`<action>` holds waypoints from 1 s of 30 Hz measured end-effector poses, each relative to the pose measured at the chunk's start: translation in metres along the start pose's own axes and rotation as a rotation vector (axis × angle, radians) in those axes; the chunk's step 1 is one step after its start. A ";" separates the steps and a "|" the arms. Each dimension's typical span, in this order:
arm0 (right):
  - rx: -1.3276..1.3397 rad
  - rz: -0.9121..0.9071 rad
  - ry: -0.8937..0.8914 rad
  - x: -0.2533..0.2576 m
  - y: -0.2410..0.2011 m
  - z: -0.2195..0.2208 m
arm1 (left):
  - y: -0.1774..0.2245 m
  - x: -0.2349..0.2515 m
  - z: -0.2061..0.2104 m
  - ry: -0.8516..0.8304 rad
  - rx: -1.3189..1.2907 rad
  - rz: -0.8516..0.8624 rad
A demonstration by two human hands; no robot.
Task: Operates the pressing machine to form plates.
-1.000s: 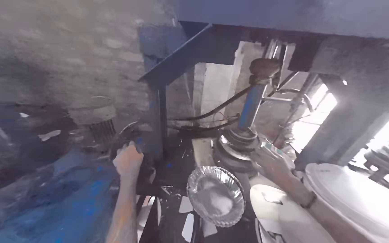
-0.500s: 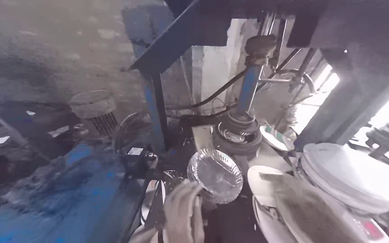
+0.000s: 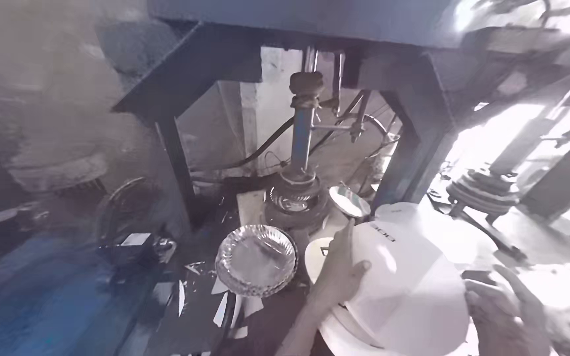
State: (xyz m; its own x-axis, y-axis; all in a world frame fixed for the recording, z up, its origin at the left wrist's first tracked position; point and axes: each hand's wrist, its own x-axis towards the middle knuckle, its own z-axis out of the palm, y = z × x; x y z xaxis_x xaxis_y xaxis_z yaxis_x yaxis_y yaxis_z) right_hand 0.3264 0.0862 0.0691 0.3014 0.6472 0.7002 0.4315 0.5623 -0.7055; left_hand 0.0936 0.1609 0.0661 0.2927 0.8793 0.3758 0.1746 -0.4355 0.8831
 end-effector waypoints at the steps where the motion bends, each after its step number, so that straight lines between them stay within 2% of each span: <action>1: -0.016 -0.002 0.005 0.000 -0.005 0.005 | 0.001 0.002 -0.002 0.036 -0.050 -0.016; 4: -0.104 -0.075 -0.053 0.000 -0.006 0.012 | 0.010 -0.010 0.000 0.282 -0.089 0.063; 7: -0.155 -0.112 0.026 -0.023 0.021 0.027 | 0.025 -0.036 0.018 0.482 0.048 0.054; 8: -0.206 -0.116 0.054 -0.038 0.041 0.031 | 0.022 -0.046 0.028 0.492 0.094 0.015; 10: -0.280 -0.084 -0.012 -0.051 0.061 0.036 | 0.012 -0.057 0.034 0.498 0.166 -0.014; 13: -0.207 -0.003 -0.277 -0.013 0.037 0.042 | 0.011 -0.056 0.010 0.501 0.128 -0.070; 16: -0.006 0.220 -0.446 0.032 0.036 0.064 | 0.003 -0.047 -0.022 0.424 0.213 -0.048; 17: 0.102 0.341 -0.488 0.048 0.041 0.076 | 0.007 -0.048 -0.034 0.425 0.275 -0.032; 19: 0.126 0.506 -0.514 0.074 0.056 0.105 | 0.013 -0.061 -0.062 0.562 0.442 0.029; 22: -0.015 0.549 -0.555 0.106 0.083 0.158 | 0.007 -0.082 -0.132 0.953 0.724 0.094; 25: -0.076 0.578 -0.599 0.125 0.083 0.214 | -0.016 -0.097 -0.227 1.190 0.953 -0.101; 28: -0.156 0.583 -0.667 0.141 0.083 0.251 | -0.039 -0.110 -0.305 1.192 0.993 -0.386; 30: -0.260 0.544 -0.658 0.146 0.085 0.267 | -0.053 -0.119 -0.341 1.104 0.990 -0.627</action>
State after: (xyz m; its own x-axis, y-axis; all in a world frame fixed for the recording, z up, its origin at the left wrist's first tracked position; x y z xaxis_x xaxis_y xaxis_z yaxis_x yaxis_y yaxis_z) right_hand 0.1795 0.3660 0.0820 0.0065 0.9999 0.0147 0.5745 0.0083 -0.8185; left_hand -0.2714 0.1450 0.0705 -0.7659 0.4701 0.4387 0.6375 0.4663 0.6133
